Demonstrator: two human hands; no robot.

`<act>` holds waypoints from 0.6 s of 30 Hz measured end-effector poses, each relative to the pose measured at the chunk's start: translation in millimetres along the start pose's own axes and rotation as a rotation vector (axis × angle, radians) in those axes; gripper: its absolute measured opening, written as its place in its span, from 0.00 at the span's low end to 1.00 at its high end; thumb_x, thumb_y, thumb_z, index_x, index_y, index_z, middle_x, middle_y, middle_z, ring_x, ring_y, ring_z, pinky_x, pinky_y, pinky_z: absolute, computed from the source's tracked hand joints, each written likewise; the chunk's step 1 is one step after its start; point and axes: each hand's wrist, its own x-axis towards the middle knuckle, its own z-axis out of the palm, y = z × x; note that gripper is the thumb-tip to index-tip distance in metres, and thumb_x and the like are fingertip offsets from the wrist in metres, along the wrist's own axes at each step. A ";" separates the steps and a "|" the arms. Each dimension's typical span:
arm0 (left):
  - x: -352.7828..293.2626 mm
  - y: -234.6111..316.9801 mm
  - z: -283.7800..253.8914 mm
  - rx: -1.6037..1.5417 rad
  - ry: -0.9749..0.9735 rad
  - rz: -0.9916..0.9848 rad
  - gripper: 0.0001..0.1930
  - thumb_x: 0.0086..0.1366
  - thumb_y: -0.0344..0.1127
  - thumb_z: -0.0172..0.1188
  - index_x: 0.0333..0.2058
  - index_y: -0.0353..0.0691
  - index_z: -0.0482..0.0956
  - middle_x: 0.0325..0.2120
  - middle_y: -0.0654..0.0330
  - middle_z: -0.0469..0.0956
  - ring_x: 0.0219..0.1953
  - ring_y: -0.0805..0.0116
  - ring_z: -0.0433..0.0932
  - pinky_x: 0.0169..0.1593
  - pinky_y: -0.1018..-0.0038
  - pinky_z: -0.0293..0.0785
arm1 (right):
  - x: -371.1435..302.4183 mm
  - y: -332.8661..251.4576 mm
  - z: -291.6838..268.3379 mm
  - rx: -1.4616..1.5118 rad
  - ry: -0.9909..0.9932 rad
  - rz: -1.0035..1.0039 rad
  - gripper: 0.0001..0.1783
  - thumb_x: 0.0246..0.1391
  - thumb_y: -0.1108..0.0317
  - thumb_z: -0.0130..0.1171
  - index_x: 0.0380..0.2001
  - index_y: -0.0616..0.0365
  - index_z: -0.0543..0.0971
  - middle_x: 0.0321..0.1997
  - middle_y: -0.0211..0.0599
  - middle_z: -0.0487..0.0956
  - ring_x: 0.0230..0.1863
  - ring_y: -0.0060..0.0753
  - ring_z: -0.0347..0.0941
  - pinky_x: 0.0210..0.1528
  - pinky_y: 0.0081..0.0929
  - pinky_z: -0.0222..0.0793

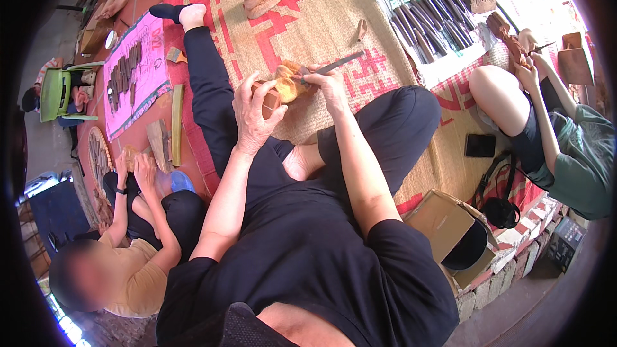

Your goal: The person sits on a mat and uses a chisel to carve a small wooden object held in their left hand. They repeatedly scrape and shape the wood, rotating it to work on different sides. Other people are visible nearby, also engaged in similar carving activities.

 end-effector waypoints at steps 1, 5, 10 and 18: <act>0.2 0.4 -0.1 -0.009 -0.006 -0.001 0.30 0.47 0.43 0.69 0.51 0.51 0.70 0.56 0.55 0.60 0.57 0.52 0.62 0.57 0.56 0.60 | -0.2 0.9 2.3 -0.043 -0.044 -0.027 0.14 0.45 0.73 0.62 0.39 0.66 0.79 0.37 0.38 0.81 0.37 0.29 0.78 0.42 0.28 0.71; 0.3 0.8 0.9 -0.026 -0.017 0.001 0.31 0.47 0.43 0.69 0.51 0.51 0.70 0.56 0.55 0.60 0.57 0.52 0.62 0.57 0.56 0.60 | 6.3 7.0 -17.9 0.055 0.137 0.100 0.14 0.42 0.73 0.63 0.35 0.66 0.79 0.31 0.36 0.80 0.33 0.27 0.76 0.42 0.28 0.69; -0.2 -2.2 0.9 -0.010 0.005 -0.013 0.31 0.47 0.43 0.69 0.51 0.51 0.70 0.56 0.55 0.60 0.57 0.51 0.62 0.57 0.56 0.60 | -1.7 -4.4 -2.6 0.009 0.118 0.040 0.10 0.44 0.72 0.61 0.32 0.63 0.80 0.30 0.38 0.80 0.31 0.30 0.76 0.37 0.31 0.72; 2.2 2.1 0.5 -0.022 0.009 -0.003 0.30 0.47 0.41 0.69 0.51 0.51 0.70 0.55 0.55 0.61 0.56 0.51 0.63 0.57 0.56 0.60 | 4.4 5.7 -19.0 0.077 0.111 0.164 0.13 0.44 0.68 0.64 0.34 0.61 0.80 0.35 0.37 0.81 0.37 0.32 0.77 0.42 0.30 0.69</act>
